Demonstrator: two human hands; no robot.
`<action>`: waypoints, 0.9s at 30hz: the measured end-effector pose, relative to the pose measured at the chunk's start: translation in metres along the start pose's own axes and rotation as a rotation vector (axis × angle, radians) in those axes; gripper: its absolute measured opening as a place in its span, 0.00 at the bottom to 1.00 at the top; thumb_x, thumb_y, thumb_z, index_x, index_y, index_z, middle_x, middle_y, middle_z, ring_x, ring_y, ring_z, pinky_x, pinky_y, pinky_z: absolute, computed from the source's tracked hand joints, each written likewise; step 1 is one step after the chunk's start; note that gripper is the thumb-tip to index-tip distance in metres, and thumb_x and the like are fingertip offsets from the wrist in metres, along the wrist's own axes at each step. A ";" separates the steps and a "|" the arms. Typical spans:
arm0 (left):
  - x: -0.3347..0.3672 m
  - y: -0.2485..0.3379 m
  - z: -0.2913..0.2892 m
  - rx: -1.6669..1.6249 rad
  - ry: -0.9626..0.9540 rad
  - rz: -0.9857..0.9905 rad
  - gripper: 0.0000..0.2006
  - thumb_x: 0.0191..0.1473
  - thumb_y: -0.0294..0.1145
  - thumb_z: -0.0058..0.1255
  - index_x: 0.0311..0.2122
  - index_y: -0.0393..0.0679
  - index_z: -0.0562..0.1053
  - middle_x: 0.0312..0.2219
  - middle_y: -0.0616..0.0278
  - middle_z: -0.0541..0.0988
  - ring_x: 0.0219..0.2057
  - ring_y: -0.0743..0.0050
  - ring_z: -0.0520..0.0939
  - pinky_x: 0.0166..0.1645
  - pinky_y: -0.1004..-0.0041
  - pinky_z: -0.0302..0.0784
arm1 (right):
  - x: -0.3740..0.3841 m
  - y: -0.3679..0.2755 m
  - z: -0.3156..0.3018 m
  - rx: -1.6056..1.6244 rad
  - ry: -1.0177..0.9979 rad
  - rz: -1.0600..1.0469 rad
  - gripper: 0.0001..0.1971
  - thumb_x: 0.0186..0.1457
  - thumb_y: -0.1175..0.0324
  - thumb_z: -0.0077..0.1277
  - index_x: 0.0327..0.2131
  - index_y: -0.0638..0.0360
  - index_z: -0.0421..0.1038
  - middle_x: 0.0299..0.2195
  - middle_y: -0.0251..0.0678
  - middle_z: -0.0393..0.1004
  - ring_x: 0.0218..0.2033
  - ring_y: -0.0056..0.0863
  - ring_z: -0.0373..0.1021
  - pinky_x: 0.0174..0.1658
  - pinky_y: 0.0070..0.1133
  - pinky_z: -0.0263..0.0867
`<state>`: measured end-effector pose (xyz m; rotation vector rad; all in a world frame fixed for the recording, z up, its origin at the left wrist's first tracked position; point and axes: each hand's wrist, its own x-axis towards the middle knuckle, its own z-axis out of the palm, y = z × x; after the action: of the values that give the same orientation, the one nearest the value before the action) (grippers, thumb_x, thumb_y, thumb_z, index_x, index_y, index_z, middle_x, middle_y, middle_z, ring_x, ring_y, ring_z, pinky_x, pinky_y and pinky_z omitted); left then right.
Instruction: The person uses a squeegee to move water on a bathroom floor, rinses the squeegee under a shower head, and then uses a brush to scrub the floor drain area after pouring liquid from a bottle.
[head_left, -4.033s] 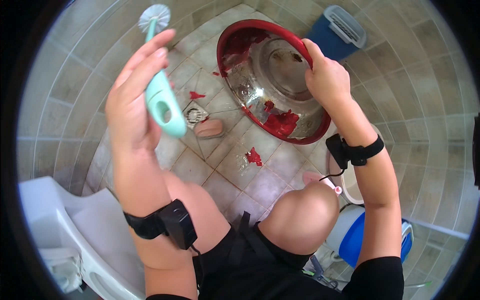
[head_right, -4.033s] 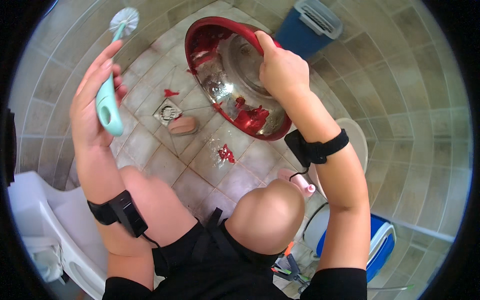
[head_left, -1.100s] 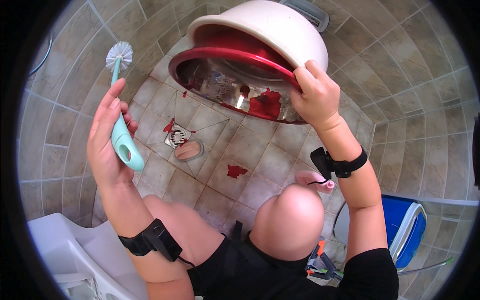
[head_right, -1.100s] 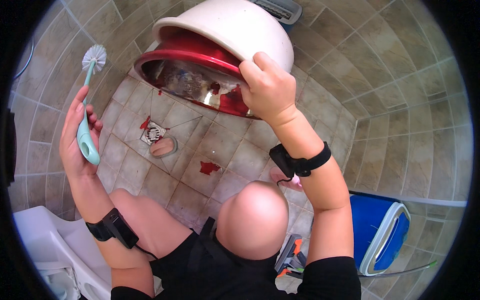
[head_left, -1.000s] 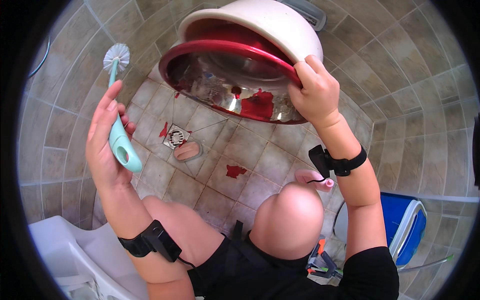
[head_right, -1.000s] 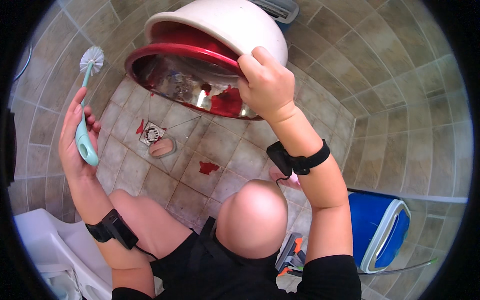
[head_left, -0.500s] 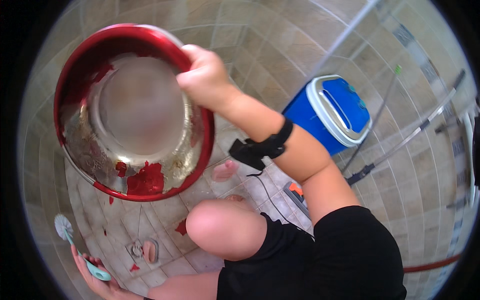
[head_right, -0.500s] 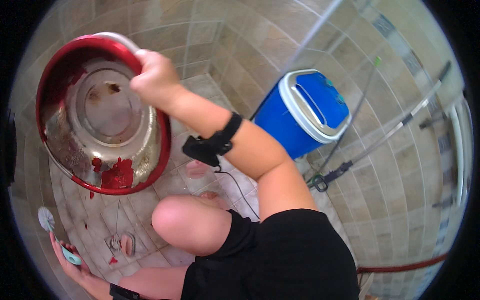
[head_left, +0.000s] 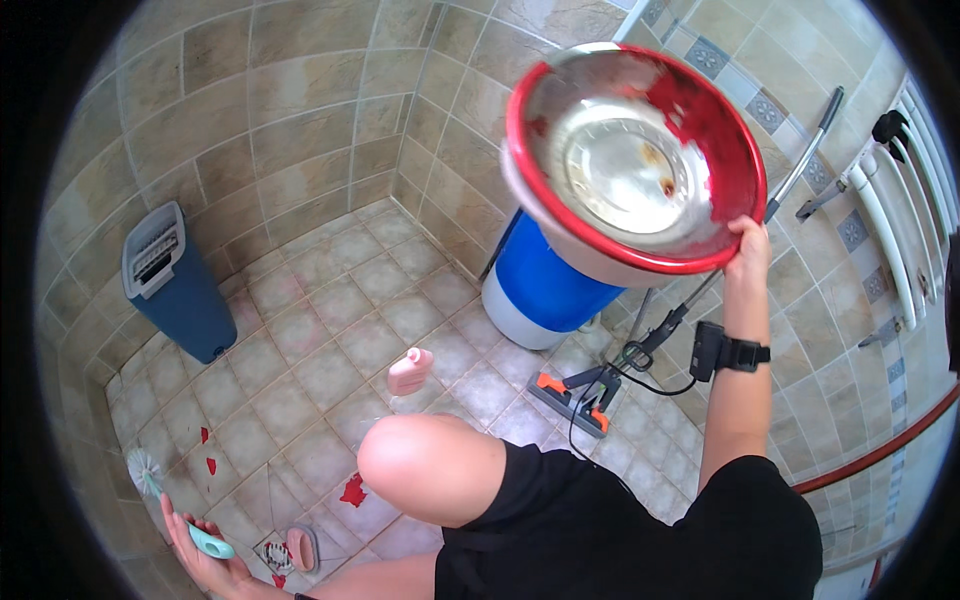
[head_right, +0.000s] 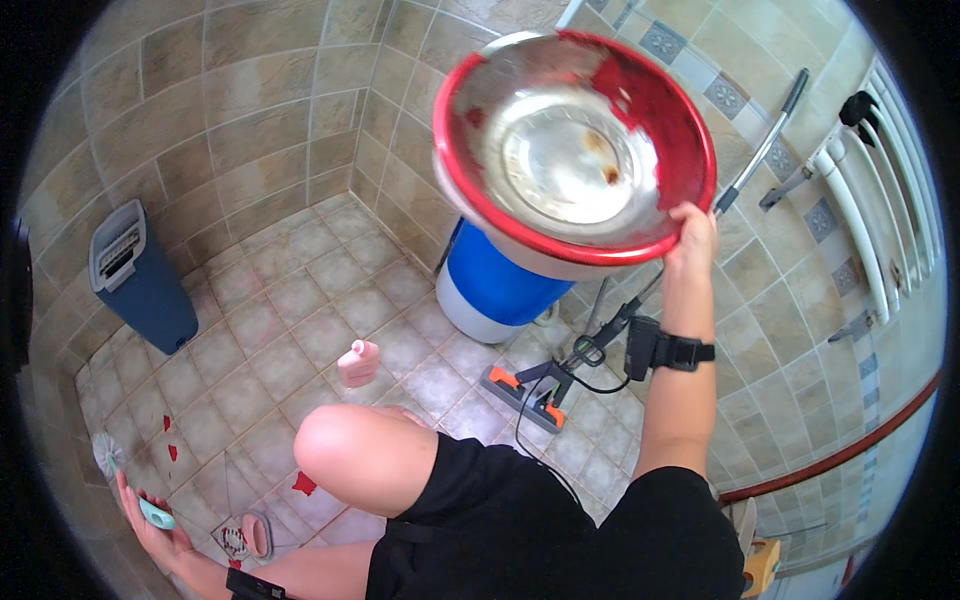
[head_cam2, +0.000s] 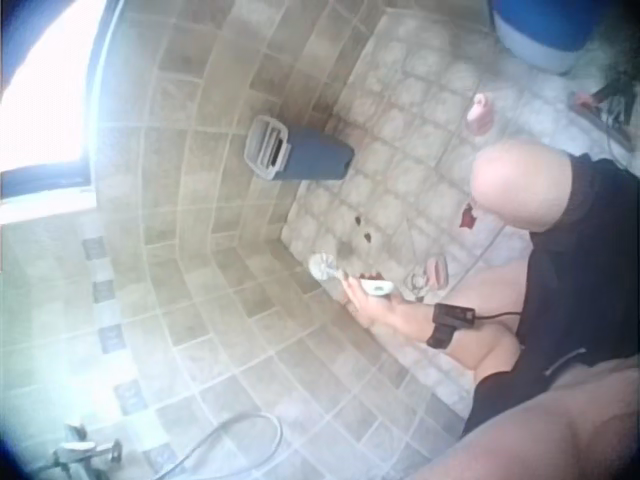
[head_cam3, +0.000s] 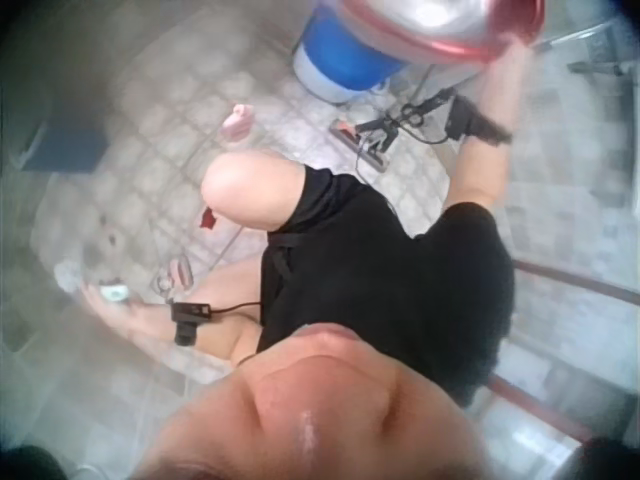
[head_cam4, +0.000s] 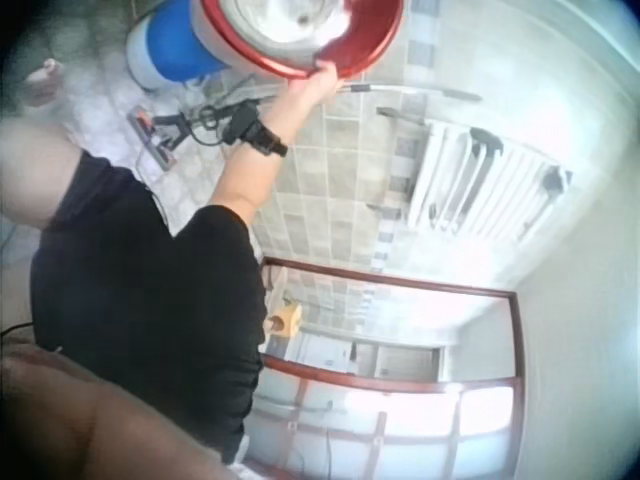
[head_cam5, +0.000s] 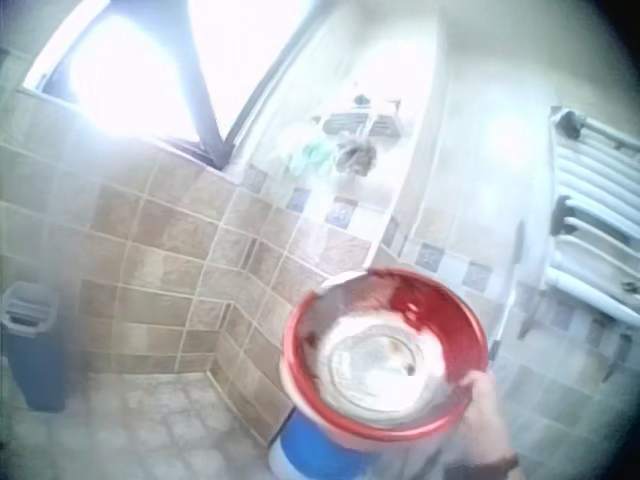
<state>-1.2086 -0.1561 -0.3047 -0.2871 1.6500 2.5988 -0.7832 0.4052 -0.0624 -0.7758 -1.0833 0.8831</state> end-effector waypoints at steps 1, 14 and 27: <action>0.002 0.001 -0.001 0.016 -0.002 0.028 0.19 0.54 0.34 0.45 0.52 0.48 0.66 0.27 0.77 0.66 0.26 0.93 0.65 0.30 0.87 0.63 | 0.011 0.008 -0.027 0.031 0.061 0.051 0.20 0.29 0.85 0.41 0.34 0.66 0.64 0.29 0.40 0.69 0.27 0.36 0.69 0.32 0.30 0.69; 0.000 -0.003 0.005 -0.004 0.036 0.033 0.18 0.54 0.33 0.44 0.51 0.46 0.67 0.28 0.74 0.67 0.27 0.92 0.67 0.32 0.88 0.64 | 0.016 0.061 -0.030 -0.008 0.356 0.266 0.19 0.44 0.70 0.47 0.43 0.58 0.63 0.38 0.38 0.70 0.37 0.34 0.69 0.37 0.34 0.69; 0.006 -0.007 0.002 -0.045 0.016 0.005 0.18 0.54 0.33 0.44 0.51 0.46 0.66 0.27 0.73 0.68 0.26 0.92 0.67 0.31 0.88 0.66 | -0.021 0.049 -0.033 -0.217 0.218 0.300 0.25 0.56 0.48 0.28 0.49 0.53 0.59 0.47 0.45 0.63 0.43 0.44 0.64 0.44 0.41 0.63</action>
<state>-1.2135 -0.1517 -0.3116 -0.3071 1.6016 2.6471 -0.7673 0.4051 -0.1233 -1.2103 -0.8910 0.9154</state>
